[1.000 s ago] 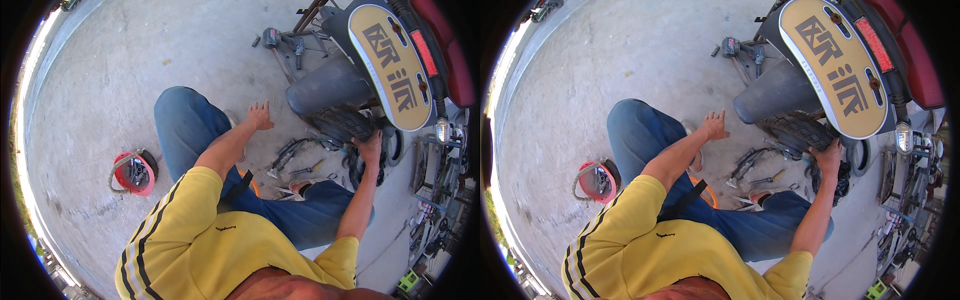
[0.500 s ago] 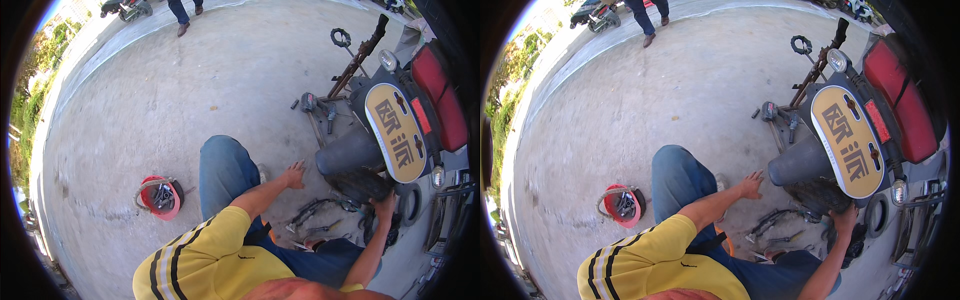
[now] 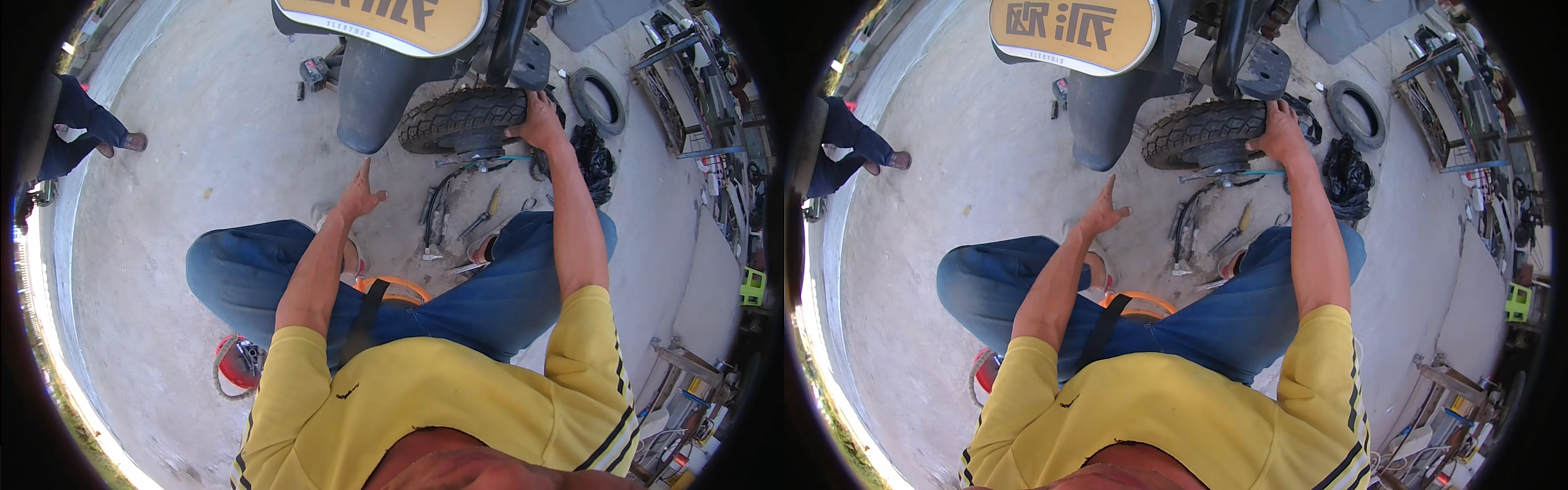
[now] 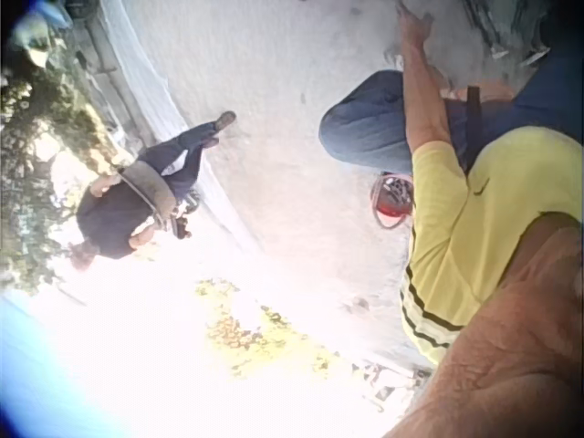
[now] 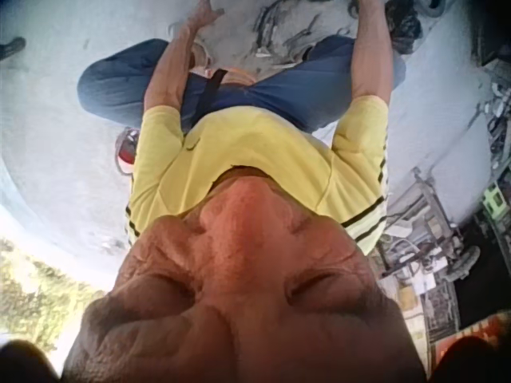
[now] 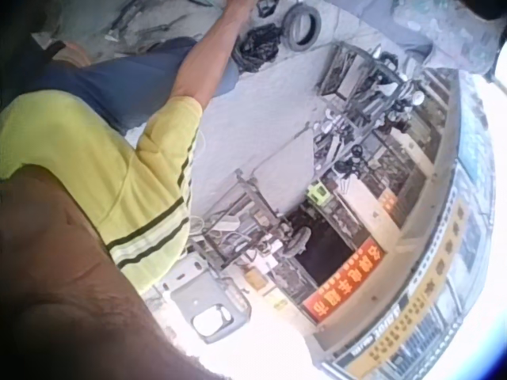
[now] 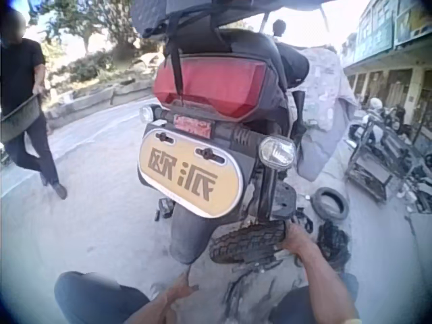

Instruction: The person removes a scooter tire, places it in a water basin, and then installs it back onto the scooter. They handle the tire and basin with both hands, coordinating with another person who assists with the basin.

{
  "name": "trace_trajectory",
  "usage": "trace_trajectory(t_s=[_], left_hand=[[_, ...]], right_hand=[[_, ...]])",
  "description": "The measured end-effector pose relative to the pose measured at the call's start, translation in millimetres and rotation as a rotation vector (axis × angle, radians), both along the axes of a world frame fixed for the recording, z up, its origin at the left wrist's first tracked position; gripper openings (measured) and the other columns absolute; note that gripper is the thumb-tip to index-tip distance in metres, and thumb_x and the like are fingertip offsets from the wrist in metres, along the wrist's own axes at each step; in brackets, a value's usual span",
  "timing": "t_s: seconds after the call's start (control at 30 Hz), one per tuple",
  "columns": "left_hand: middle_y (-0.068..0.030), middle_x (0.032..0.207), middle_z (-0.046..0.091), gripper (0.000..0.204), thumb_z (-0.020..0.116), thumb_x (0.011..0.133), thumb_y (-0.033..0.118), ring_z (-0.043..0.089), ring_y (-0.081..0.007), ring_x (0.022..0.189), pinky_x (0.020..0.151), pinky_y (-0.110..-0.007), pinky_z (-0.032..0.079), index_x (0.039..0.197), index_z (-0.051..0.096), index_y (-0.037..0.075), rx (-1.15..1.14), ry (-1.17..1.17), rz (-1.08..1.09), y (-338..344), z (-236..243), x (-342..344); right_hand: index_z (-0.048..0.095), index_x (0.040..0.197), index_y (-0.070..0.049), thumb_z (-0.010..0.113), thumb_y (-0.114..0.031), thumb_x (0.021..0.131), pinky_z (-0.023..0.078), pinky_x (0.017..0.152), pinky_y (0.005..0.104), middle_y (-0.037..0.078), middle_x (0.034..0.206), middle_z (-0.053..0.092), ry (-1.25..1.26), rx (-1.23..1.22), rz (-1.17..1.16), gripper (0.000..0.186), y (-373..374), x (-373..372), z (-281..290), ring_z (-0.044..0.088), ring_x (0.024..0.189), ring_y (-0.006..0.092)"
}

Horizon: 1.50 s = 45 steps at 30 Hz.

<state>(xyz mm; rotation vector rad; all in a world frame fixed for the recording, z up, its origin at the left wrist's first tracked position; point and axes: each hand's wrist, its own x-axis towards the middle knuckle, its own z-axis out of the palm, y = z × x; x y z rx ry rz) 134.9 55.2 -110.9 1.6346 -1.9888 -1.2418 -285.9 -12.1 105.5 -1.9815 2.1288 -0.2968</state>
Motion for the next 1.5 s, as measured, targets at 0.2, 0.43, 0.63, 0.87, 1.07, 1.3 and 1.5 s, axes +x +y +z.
trace_trajectory(t_s=[0.2, 0.43, 0.63, 0.87, 1.07, 1.3, 1.5], left_hand=[[-0.0305, 0.164, 0.04, 0.109, 0.084, 0.08, 0.04, 0.039, -0.0433, 0.153, 0.127, -0.045, 0.032, 0.164, 0.03, -0.004, -0.053, -0.117, -0.037, 12, 28, 7], [-0.0319, 0.159, 0.046, 0.101, 0.081, 0.085, 0.041, 0.042, -0.0429, 0.152, 0.124, -0.045, 0.036, 0.162, 0.034, -0.006, 0.031, -0.213, -0.134, 24, 60, 7], [-0.0347, 0.153, 0.052, 0.097, 0.078, 0.09, 0.04, 0.05, -0.0439, 0.146, 0.121, -0.045, 0.04, 0.16, 0.033, -0.01, 0.134, -0.155, -0.067, 36, 46, 13], [-0.0396, 0.152, 0.049, 0.094, 0.079, 0.091, 0.033, 0.05, -0.0459, 0.145, 0.119, -0.045, 0.042, 0.159, 0.031, -0.012, 0.173, -0.043, 0.048, 35, 12, 13], [-0.0391, 0.153, 0.049, 0.091, 0.078, 0.092, 0.033, 0.053, -0.0453, 0.143, 0.114, -0.046, 0.047, 0.159, 0.033, -0.011, 0.222, 0.022, 0.142, 40, 21, 13], [-0.039, 0.153, 0.048, 0.1, 0.079, 0.091, 0.032, 0.053, -0.0444, 0.141, 0.114, -0.046, 0.047, 0.162, 0.023, -0.01, 0.259, 0.12, 0.433, 44, 10, 16], [-0.0262, 0.157, 0.047, 0.09, 0.076, 0.093, 0.03, 0.055, -0.043, 0.135, 0.108, -0.058, 0.048, 0.162, 0.028, 0.0, 0.518, 0.411, 0.909, 54, 24, -1]], right_hand=[[0.038, 0.158, -0.01, 0.101, -0.019, 0.054, 0.034, 0.126, 0.0515, 0.022, 0.151, 0.052, 0.028, -0.027, 0.041, 0.121, 2, 0, -4, 0.045, 0.145, 0.0451], [0.042, 0.156, -0.011, 0.1, -0.014, 0.054, 0.039, 0.123, 0.0519, 0.02, 0.153, 0.051, 0.03, -0.029, 0.044, 0.118, -2, -6, -7, 0.045, 0.145, 0.047], [0.046, 0.152, -0.009, 0.099, -0.01, 0.051, 0.041, 0.12, 0.0516, 0.02, 0.149, 0.054, 0.029, -0.024, 0.027, 0.114, -9, -4, -13, 0.048, 0.142, 0.0462], [0.049, 0.149, -0.009, 0.098, -0.007, 0.05, 0.04, 0.12, 0.0503, 0.018, 0.145, 0.058, 0.033, -0.068, 0.085, 0.11, -12, -15, -16, 0.053, 0.139, 0.043], [0.05, 0.149, -0.01, 0.096, -0.004, 0.05, 0.04, 0.121, 0.0508, 0.017, 0.146, 0.058, 0.011, -0.078, 0.099, 0.11, -11, -24, -14, 0.053, 0.14, 0.0419], [0.044, 0.155, -0.008, 0.088, 0.004, 0.051, 0.046, 0.117, 0.0461, 0.021, 0.146, 0.058, -0.064, -0.087, 0.108, 0.114, -16, -26, -20, 0.053, 0.137, 0.0459], [0.043, 0.157, -0.012, 0.091, 0.006, 0.047, 0.048, 0.114, 0.0489, 0.02, 0.153, 0.054, -0.029, -0.101, 0.124, 0.122, -17, -35, -26, 0.052, 0.139, 0.0472]])
